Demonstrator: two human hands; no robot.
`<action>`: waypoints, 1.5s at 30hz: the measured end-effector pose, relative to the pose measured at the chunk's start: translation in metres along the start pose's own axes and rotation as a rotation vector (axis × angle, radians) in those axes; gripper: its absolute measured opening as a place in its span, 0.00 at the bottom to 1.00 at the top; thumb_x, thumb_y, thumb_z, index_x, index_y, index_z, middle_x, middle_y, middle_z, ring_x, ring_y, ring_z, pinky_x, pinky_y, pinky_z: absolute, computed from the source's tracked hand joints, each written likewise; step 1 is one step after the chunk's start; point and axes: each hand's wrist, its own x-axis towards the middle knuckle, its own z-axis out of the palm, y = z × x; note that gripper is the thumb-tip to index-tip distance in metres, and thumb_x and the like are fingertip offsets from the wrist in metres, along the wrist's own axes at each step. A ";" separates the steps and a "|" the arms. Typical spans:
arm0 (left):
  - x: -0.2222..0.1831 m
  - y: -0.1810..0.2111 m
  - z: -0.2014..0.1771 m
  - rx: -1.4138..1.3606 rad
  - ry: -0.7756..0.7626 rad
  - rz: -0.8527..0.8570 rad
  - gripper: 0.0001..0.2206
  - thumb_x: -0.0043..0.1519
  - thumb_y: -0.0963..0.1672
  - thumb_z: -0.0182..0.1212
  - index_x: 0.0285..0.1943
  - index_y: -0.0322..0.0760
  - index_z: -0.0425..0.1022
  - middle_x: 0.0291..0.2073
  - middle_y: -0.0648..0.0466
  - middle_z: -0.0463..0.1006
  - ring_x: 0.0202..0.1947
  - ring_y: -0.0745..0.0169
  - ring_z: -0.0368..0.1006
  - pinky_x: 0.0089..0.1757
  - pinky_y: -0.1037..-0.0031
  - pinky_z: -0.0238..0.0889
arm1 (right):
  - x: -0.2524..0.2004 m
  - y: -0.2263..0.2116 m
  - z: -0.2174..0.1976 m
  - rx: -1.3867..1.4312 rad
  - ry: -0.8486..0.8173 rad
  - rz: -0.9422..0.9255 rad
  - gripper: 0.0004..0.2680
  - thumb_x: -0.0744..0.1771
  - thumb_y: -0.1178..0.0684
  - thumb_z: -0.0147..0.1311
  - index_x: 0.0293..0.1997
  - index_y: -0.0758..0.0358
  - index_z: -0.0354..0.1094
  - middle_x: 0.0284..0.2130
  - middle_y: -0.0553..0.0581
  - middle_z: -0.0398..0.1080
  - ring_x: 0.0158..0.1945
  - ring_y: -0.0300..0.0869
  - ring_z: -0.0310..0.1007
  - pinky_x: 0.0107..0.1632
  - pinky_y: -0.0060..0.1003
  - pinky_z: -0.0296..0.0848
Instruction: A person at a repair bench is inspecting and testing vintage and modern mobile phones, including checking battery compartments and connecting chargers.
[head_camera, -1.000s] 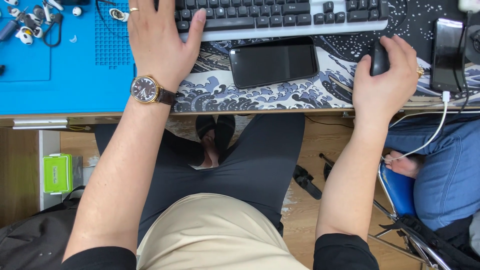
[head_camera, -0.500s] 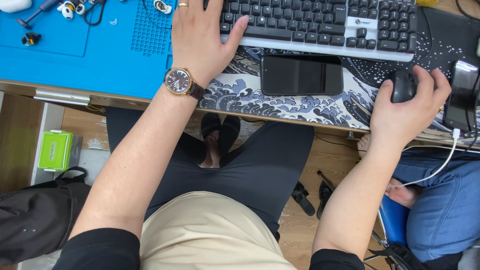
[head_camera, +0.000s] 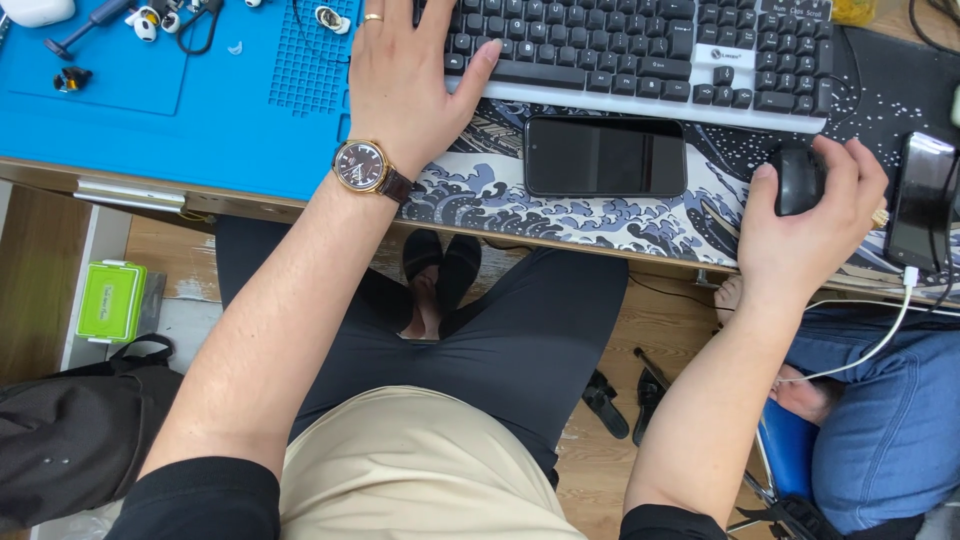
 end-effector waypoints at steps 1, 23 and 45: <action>0.000 0.000 0.000 -0.002 -0.003 -0.005 0.23 0.75 0.58 0.53 0.71 0.46 0.66 0.64 0.44 0.66 0.59 0.39 0.67 0.47 0.57 0.68 | -0.001 -0.001 0.000 -0.017 0.016 0.003 0.13 0.66 0.62 0.66 0.56 0.71 0.72 0.57 0.66 0.64 0.58 0.61 0.69 0.55 0.59 0.66; 0.004 0.004 -0.008 -0.123 0.000 -0.036 0.22 0.71 0.56 0.57 0.64 0.42 0.71 0.65 0.44 0.63 0.67 0.42 0.58 0.54 0.51 0.69 | -0.002 -0.001 0.000 -0.029 0.037 0.041 0.11 0.66 0.64 0.63 0.54 0.71 0.73 0.52 0.67 0.69 0.55 0.59 0.73 0.54 0.55 0.72; 0.005 0.004 -0.011 -0.145 0.012 -0.018 0.21 0.71 0.55 0.57 0.63 0.41 0.73 0.63 0.46 0.63 0.63 0.43 0.61 0.51 0.52 0.70 | -0.008 0.016 0.008 -0.061 0.056 0.031 0.10 0.65 0.62 0.63 0.51 0.66 0.81 0.50 0.61 0.73 0.51 0.54 0.76 0.51 0.51 0.74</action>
